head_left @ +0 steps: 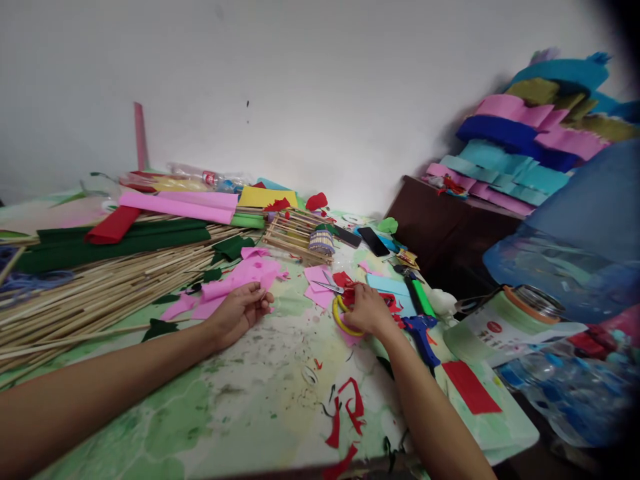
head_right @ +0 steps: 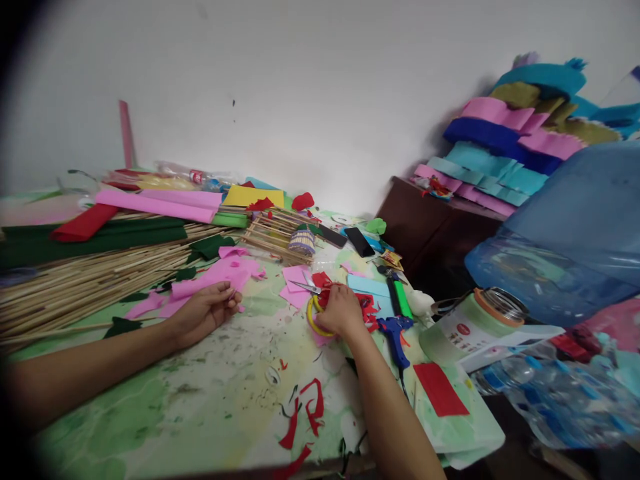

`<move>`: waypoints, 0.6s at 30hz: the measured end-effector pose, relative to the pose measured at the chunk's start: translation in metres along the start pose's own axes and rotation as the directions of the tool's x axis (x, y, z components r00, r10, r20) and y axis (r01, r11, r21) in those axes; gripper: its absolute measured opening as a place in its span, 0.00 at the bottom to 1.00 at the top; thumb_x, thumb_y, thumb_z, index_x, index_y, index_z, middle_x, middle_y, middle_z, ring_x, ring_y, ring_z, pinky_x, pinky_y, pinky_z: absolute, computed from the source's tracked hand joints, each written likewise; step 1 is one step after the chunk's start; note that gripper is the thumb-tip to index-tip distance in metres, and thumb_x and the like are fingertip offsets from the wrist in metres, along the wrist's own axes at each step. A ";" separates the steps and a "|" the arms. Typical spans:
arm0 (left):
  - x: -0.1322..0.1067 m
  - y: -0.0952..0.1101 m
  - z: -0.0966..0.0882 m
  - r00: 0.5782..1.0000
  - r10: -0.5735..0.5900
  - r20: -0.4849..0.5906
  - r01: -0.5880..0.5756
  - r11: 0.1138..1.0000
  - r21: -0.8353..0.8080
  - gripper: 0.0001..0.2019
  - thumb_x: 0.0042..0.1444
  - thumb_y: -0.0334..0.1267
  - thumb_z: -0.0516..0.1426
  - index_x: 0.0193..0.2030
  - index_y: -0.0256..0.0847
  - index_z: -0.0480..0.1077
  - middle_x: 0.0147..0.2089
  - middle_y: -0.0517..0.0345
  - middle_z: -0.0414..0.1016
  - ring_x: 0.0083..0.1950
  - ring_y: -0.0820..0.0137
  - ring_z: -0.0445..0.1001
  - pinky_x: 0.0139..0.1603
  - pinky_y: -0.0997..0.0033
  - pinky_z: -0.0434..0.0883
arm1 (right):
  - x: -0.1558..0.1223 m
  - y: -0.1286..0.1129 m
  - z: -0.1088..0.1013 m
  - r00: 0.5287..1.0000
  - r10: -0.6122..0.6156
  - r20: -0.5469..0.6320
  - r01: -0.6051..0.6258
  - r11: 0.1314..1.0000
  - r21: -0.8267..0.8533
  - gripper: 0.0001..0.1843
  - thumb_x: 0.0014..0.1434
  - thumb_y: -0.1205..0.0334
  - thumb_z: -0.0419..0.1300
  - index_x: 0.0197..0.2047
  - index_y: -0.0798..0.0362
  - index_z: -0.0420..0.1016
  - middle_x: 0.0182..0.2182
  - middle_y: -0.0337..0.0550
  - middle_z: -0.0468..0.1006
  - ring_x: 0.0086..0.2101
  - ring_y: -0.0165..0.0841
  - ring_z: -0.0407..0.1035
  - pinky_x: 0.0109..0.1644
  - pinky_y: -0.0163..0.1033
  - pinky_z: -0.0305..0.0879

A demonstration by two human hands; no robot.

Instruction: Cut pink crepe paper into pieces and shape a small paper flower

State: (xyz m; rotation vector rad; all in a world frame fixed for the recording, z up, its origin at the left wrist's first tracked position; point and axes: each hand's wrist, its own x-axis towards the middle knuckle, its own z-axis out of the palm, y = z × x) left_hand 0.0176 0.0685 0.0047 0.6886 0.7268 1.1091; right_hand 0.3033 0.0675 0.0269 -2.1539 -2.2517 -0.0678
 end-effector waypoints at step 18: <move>0.002 -0.001 -0.001 1.000 -0.016 0.013 0.017 0.996 -0.087 0.07 0.55 0.22 0.51 0.31 0.36 0.64 0.27 0.56 0.69 0.24 0.77 0.68 0.30 0.78 0.72 | -0.003 -0.007 -0.005 0.990 0.103 -0.101 -0.095 0.992 0.079 0.25 0.55 0.45 0.53 0.46 0.58 0.62 0.41 0.54 0.72 0.40 0.41 0.68 0.37 0.37 0.58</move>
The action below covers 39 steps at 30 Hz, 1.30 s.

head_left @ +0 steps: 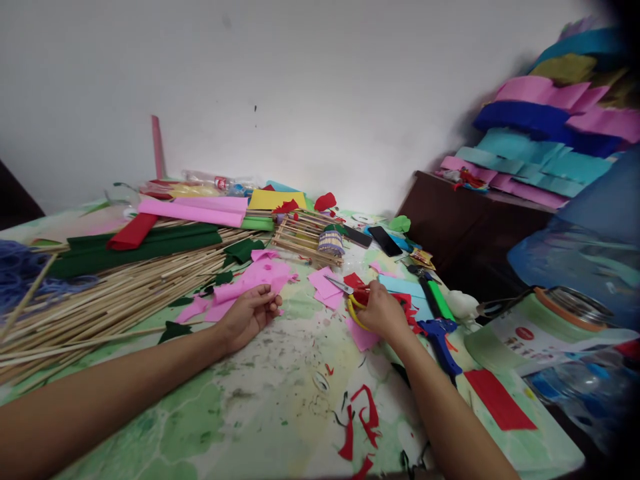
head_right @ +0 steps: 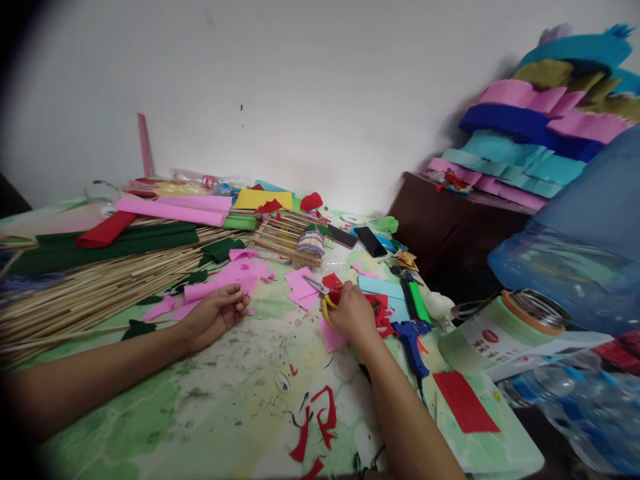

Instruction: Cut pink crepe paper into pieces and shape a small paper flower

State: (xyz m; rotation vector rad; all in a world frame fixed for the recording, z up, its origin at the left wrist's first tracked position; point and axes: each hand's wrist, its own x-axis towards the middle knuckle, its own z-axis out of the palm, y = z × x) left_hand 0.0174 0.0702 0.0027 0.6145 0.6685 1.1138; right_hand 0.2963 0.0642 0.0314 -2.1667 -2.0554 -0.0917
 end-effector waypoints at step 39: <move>0.014 -0.012 0.029 0.990 0.138 0.012 -0.138 0.990 0.029 0.07 0.52 0.27 0.58 0.32 0.38 0.63 0.27 0.62 0.68 0.24 0.80 0.67 0.28 0.82 0.70 | -0.027 -0.037 -0.011 0.945 -0.314 -0.098 0.327 0.873 0.362 0.19 0.57 0.54 0.55 0.51 0.50 0.65 0.32 0.40 0.74 0.31 0.33 0.68 0.32 0.33 0.56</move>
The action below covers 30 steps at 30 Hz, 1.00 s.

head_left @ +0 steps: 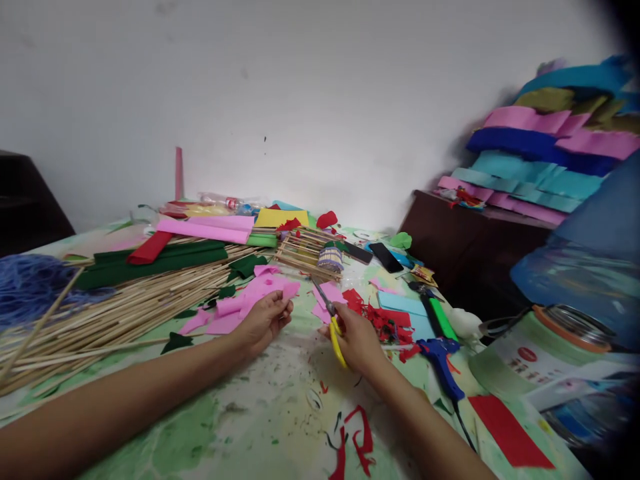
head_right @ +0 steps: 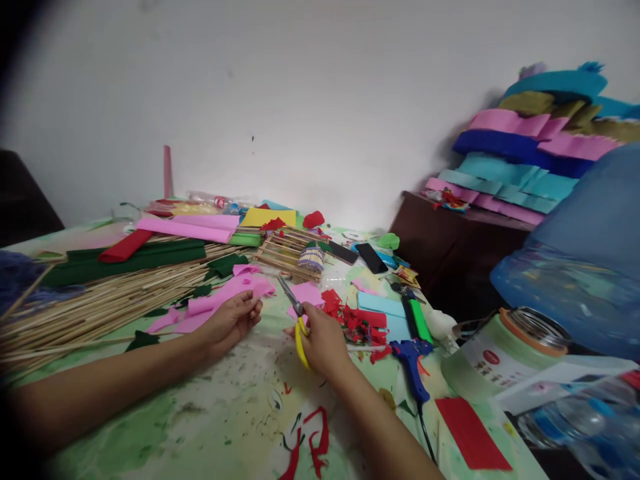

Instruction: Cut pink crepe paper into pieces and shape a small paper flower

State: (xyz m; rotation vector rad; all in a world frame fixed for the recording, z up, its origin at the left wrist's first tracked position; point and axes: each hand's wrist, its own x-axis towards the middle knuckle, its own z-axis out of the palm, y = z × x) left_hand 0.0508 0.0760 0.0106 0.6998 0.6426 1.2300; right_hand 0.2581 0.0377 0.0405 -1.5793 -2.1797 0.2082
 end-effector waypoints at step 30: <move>-0.008 -0.006 0.008 0.993 0.118 0.009 -0.115 0.982 -0.151 0.06 0.51 0.27 0.61 0.33 0.39 0.68 0.33 0.62 0.71 0.32 0.79 0.71 0.37 0.79 0.72 | -0.014 -0.017 0.006 0.995 -0.034 0.091 0.040 0.998 -0.056 0.32 0.55 0.44 0.55 0.58 0.53 0.60 0.42 0.50 0.69 0.43 0.41 0.64 0.45 0.39 0.57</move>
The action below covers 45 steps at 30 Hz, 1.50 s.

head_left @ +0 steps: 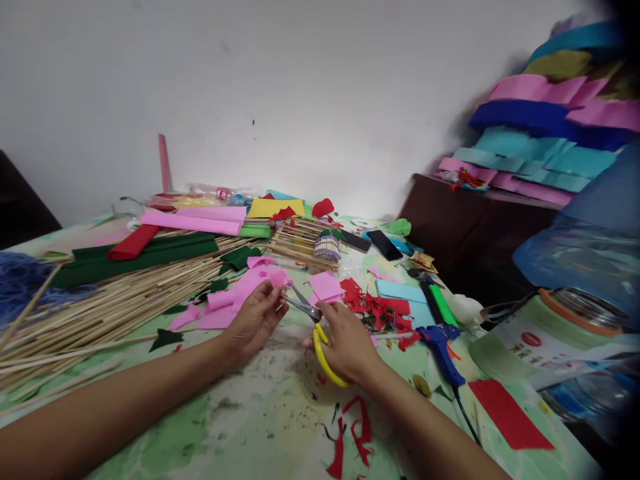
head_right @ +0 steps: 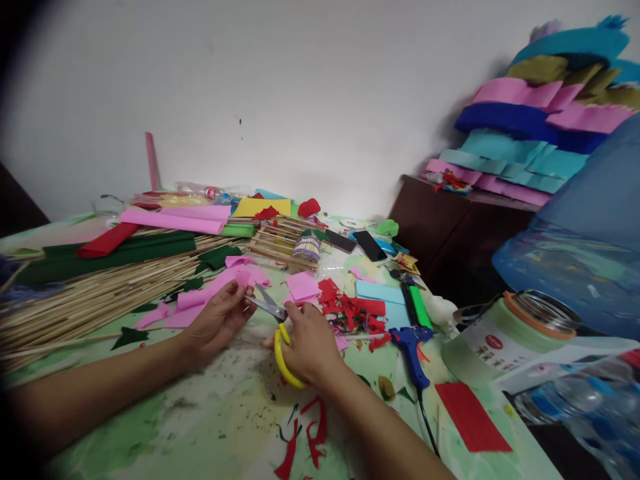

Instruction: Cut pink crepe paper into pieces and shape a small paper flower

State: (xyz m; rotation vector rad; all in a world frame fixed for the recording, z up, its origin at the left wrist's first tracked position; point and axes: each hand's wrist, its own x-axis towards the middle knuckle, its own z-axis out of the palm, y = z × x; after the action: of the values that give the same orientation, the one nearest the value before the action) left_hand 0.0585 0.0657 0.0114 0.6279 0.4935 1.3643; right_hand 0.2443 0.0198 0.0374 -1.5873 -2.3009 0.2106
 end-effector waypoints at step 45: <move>0.002 -0.004 -0.002 0.990 -0.033 0.135 -0.021 0.923 0.383 0.08 0.49 0.38 0.63 0.28 0.36 0.71 0.24 0.62 0.65 0.28 0.76 0.62 0.31 0.79 0.62 | 0.001 0.001 0.001 0.995 0.012 0.094 -0.011 1.000 -0.009 0.20 0.58 0.42 0.52 0.38 0.51 0.67 0.28 0.40 0.74 0.27 0.30 0.64 0.27 0.33 0.43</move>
State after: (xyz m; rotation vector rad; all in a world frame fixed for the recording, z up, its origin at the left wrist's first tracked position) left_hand 0.0601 0.0673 0.0074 1.0353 0.6566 1.2146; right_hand 0.2442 0.0211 0.0363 -1.6280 -2.3662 0.2846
